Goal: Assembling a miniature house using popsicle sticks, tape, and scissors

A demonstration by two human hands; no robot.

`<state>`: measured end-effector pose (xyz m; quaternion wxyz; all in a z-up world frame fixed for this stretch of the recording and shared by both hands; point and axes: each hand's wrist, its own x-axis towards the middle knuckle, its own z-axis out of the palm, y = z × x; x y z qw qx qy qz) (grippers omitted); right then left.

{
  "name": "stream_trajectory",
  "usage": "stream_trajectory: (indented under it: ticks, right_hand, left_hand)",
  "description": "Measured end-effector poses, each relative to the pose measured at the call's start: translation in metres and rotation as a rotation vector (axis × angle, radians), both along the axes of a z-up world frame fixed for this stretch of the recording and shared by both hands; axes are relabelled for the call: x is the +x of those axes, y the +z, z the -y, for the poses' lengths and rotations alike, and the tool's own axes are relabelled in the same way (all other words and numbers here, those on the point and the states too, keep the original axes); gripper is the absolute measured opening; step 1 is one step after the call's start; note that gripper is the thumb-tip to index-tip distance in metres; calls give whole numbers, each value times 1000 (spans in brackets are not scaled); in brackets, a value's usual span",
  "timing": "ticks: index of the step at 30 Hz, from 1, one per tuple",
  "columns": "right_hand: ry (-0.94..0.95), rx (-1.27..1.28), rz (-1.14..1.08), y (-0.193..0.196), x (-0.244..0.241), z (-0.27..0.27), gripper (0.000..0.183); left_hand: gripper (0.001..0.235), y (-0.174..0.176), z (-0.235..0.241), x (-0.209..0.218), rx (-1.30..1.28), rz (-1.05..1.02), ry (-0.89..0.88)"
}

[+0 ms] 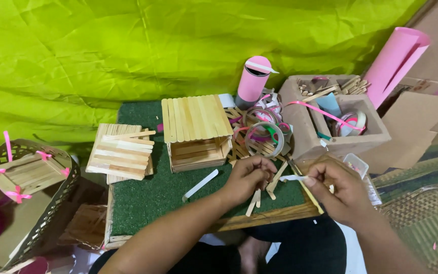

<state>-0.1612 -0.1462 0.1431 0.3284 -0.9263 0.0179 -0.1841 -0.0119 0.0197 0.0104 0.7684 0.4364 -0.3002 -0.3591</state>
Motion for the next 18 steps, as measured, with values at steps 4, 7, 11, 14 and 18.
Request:
stream_trajectory:
  ticks: [4, 7, 11, 14, 18]
  right_hand:
    - [79, 411, 130, -54, 5, 14, 13]
    - [35, 504, 149, -62, 10, 6, 11]
    - [-19, 499, 199, -65, 14, -1, 11]
    - [-84, 364, 255, -63, 18, -3, 11]
    - [-193, 223, 391, -65, 25, -13, 10]
  left_hand:
    - [19, 19, -2, -13, -213, 376, 229]
    - [20, 34, -6, -18, -265, 436, 367]
    - [6, 39, -4, -18, -232, 453, 488]
    - [7, 47, -5, -18, -211, 484, 536]
    - [8, 47, -5, -16, -131, 516, 572]
